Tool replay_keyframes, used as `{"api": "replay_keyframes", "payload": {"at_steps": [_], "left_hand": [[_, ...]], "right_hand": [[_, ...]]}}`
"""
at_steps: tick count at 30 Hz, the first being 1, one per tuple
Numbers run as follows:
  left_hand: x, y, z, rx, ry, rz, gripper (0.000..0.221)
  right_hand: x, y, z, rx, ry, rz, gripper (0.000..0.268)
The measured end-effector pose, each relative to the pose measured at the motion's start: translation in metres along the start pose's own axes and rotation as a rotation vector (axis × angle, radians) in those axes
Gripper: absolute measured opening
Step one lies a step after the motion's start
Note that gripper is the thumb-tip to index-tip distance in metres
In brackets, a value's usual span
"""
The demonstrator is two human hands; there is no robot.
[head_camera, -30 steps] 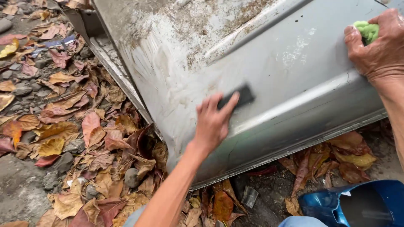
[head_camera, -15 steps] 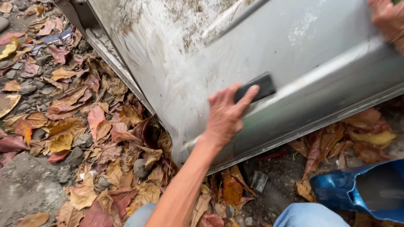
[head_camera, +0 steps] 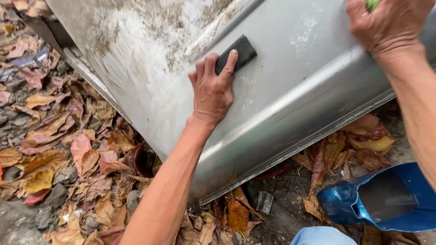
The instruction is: Sanding a silver car body part using a wet sanding block and sponge.
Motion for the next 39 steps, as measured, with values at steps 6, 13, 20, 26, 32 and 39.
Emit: {"api": "replay_keyframes", "payload": {"at_steps": [6,13,20,26,32,39], "left_hand": [[-0.026,0.035,0.0,-0.183,-0.054,0.059,0.053],[-0.077,0.105,0.011,-0.291,0.07,-0.004,0.045],[-0.111,0.053,-0.001,-0.383,0.401,-0.313,0.048],[-0.042,0.071,-0.02,-0.384,0.315,-0.114,0.042],[-0.04,0.071,-0.022,-0.259,0.287,-0.122,0.038],[-0.046,0.069,-0.013,-0.337,0.533,-0.127,0.052]], "right_hand": [[-0.037,-0.014,0.049,0.035,-0.285,-0.133,0.032],[-0.15,0.01,0.225,-0.087,-0.682,0.117,0.045],[-0.182,0.009,0.316,-0.26,-0.857,0.182,0.049],[-0.189,0.06,0.253,-0.196,-0.921,0.037,0.025],[-0.215,-0.01,0.25,-0.43,-0.795,0.228,0.063],[-0.161,-0.01,0.26,-0.746,-0.848,0.392,0.027]]}}
Point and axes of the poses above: each hand's wrist, its own y-axis away from the middle knuckle, its own x-axis out of the palm, z = x × y, the point moved 9 cm from there along -y, towards the middle knuckle, and after that the axes turned 10 degrees about -y, right-handed, at the moved point
